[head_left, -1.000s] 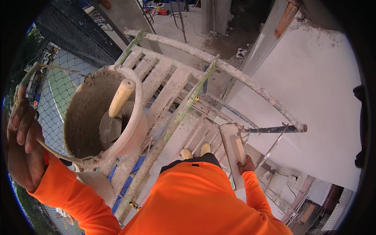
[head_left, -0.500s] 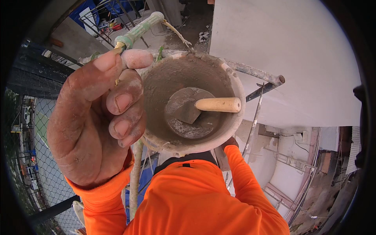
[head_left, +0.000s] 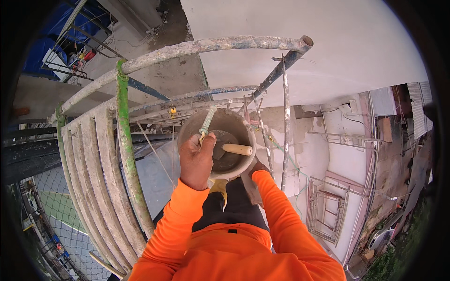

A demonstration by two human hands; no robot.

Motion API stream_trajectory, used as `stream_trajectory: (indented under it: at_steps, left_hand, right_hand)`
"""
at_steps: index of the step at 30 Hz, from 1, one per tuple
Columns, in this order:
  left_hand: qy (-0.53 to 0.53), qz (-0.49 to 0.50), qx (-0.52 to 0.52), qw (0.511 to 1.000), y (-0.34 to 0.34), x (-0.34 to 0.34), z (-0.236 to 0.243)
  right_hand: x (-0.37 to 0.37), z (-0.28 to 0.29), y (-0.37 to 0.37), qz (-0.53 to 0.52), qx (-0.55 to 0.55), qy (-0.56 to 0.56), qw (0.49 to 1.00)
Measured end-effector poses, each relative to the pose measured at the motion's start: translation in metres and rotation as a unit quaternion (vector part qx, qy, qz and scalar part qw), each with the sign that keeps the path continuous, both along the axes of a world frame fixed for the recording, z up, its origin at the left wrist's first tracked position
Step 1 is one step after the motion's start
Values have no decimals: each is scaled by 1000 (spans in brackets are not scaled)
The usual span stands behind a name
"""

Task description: The person applies and smooths wet plaster on a wall using a trowel and a wooden float. They repeatedly scoop plaster from a bucket, spread it on the wall, and level the surface. The person then organizes tools and materials on the scaffolding before descending.

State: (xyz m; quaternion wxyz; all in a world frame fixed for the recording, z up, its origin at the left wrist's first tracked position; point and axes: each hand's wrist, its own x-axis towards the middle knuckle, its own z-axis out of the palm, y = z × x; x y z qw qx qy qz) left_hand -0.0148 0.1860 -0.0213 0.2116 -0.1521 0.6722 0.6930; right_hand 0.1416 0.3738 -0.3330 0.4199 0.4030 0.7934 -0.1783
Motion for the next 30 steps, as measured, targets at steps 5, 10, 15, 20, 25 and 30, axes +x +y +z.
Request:
stream_trajectory:
  at_steps: [5,10,15,20,25,30]
  left_hand:
    - [-100,46,-72,991,-6,17,-168]
    - [-132,38,-130,982,-16,18,-339]
    - [-182,78,-118,973,-12,10,-432]
    - [-215,116,-62,968,-24,19,-471]
    - [-184,128,-20,974,-46,36,-519]
    - [-228,158,-56,959,-79,62,-570]
  right_hand:
    - [14,-70,-15,-15,-6,-39,999]
    - [11,-163,-18,-34,19,-42,998]
    - [-11,-246,-8,-39,65,32,997]
    - [-47,-329,11,-23,65,148,987]
    - [-51,-399,14,61,18,108,992]
    - [-20,-399,9,71,-80,62,992]
